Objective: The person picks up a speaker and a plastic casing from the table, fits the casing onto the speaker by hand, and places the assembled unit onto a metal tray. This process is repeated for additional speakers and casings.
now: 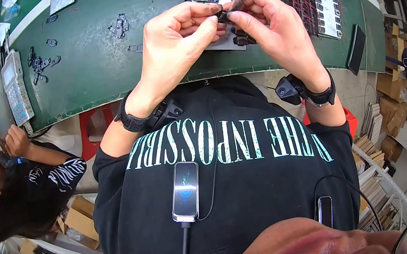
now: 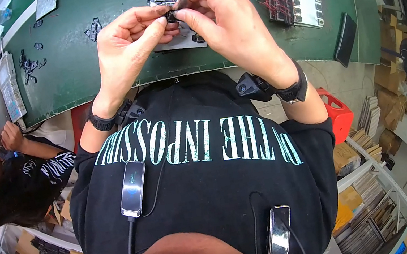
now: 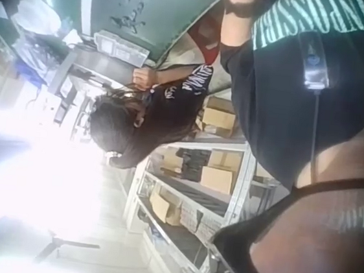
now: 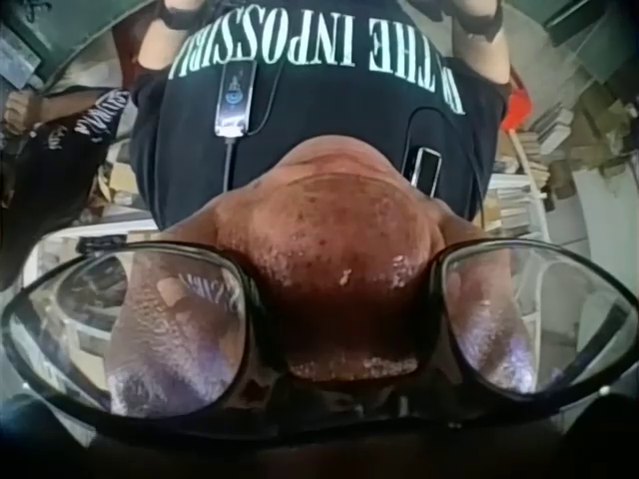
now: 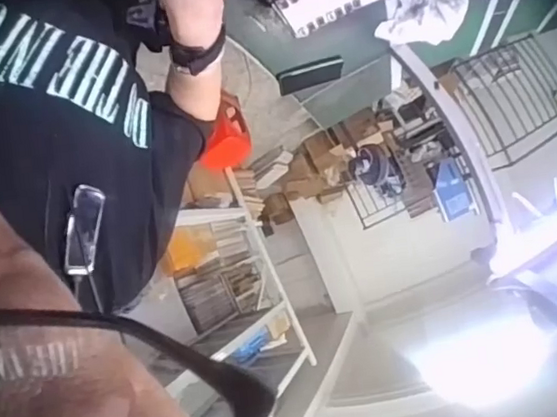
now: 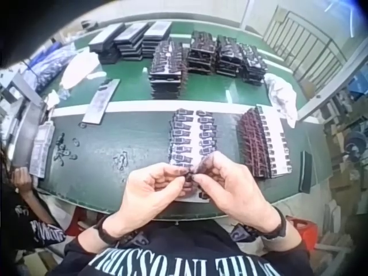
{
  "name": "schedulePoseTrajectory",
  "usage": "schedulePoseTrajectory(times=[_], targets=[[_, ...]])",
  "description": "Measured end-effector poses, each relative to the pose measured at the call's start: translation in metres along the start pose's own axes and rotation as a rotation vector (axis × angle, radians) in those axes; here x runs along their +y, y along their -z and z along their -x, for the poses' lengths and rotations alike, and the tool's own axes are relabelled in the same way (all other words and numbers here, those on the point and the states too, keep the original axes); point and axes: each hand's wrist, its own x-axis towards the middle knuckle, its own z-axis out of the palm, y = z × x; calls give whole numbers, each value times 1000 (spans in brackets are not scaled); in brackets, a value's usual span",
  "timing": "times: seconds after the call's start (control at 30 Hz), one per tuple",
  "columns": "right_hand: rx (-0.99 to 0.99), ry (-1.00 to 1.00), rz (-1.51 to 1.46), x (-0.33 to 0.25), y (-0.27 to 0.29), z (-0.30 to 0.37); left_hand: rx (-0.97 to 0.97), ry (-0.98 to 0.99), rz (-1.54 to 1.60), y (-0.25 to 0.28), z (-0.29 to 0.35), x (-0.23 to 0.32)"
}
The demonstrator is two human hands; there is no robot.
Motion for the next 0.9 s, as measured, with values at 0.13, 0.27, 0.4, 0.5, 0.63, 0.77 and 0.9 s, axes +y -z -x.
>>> schedulePoseTrajectory(times=[0.13,0.27,0.4,0.5,0.63,0.77,0.9], targets=[[9,4,76,-5,1,1,23,-14,-26,-2,-1,1],[-39,-13,187,-2,3,-2,27,-22,-36,-4,0,2],[-41,-11,180,-3,4,-2,31,-29,-40,-5,1,0],[-38,-10,181,-2,4,-2,31,-27,-52,-5,1,1],[-33,-8,189,1,4,-3,25,-22,-78,-6,0,1],[-18,4,219,2,3,-2,18,-16,-74,-6,-1,0],[4,20,187,5,-1,0,-7,7,-15,-6,-1,0]])
